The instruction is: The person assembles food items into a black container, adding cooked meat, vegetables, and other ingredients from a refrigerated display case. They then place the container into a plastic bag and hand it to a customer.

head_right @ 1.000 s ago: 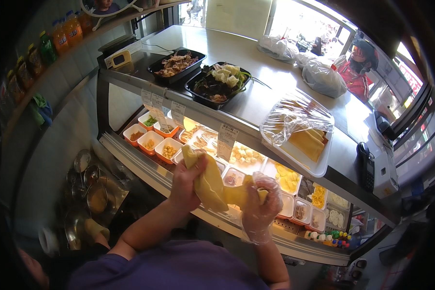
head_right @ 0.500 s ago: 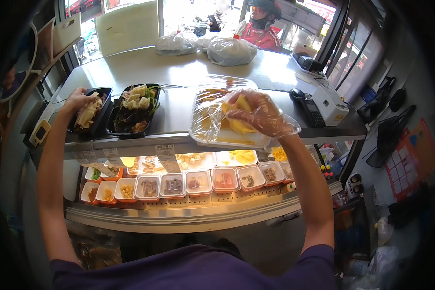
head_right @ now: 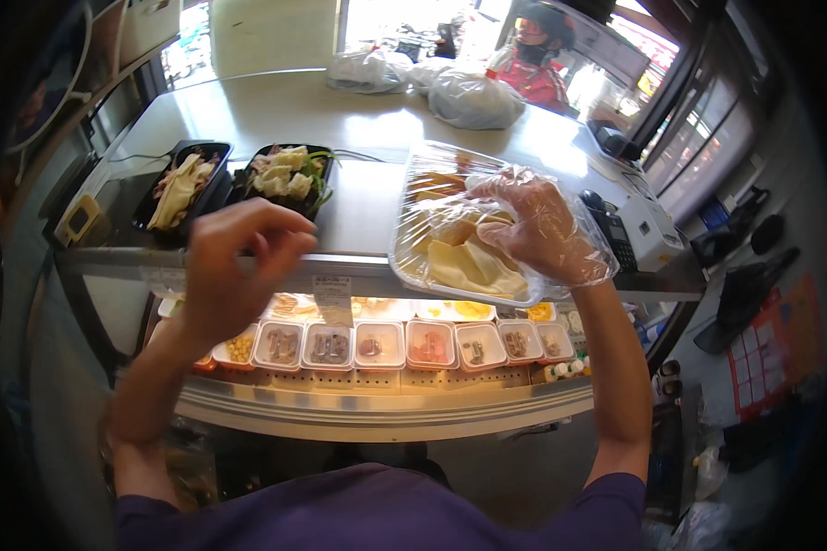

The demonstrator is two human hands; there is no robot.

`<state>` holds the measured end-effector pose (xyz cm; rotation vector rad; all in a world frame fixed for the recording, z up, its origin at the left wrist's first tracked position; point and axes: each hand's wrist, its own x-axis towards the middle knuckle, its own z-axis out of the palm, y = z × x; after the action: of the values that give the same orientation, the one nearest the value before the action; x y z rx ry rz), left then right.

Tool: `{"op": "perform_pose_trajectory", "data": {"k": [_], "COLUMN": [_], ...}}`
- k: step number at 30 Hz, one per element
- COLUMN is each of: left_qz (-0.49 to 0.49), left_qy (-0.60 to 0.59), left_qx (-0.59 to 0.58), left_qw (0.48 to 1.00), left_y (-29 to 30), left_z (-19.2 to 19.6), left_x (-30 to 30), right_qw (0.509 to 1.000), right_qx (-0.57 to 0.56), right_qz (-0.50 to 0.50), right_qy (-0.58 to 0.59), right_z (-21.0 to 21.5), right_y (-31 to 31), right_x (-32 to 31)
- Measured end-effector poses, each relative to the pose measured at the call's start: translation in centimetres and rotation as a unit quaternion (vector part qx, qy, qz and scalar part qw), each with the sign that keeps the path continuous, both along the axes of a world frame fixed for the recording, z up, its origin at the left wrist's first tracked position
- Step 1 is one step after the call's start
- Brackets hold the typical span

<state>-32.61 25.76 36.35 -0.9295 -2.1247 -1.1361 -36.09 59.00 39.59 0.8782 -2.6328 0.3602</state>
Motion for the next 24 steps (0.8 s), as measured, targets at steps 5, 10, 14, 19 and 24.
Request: {"op": "perform_pose_trajectory", "data": {"k": [5,10,14,19,24], "left_qz": [-0.145,0.101,0.35,0.402,0.339], "left_qy": [-0.088,-0.315,-0.191,-0.235,-0.2], "left_qx": [-0.008,0.242,0.365,0.282,0.332], "left_qw": [0.986,0.912,0.841,0.839,0.857], "left_y": [8.3,3.3,-7.6,-10.8,-7.5], "left_z": [-8.2,-15.7,-17.5,-16.7,-14.7], "left_x": [7.2,9.6,8.6,8.5,6.6], "right_qw": [0.964,0.966,0.995,0.993,0.969], "right_qx": [0.129,-0.236,-0.041,-0.03,-0.074], "right_qz": [0.157,0.044,0.086,0.012,-0.078], "right_qy": [0.174,-0.093,-0.023,0.11,0.221], "right_z": [-3.8,-2.5,-3.4,-7.0,-8.4], "right_y": [2.4,8.5,8.7,8.4,9.0], "right_x": [-6.3,1.2,7.7,10.2,13.1]}}
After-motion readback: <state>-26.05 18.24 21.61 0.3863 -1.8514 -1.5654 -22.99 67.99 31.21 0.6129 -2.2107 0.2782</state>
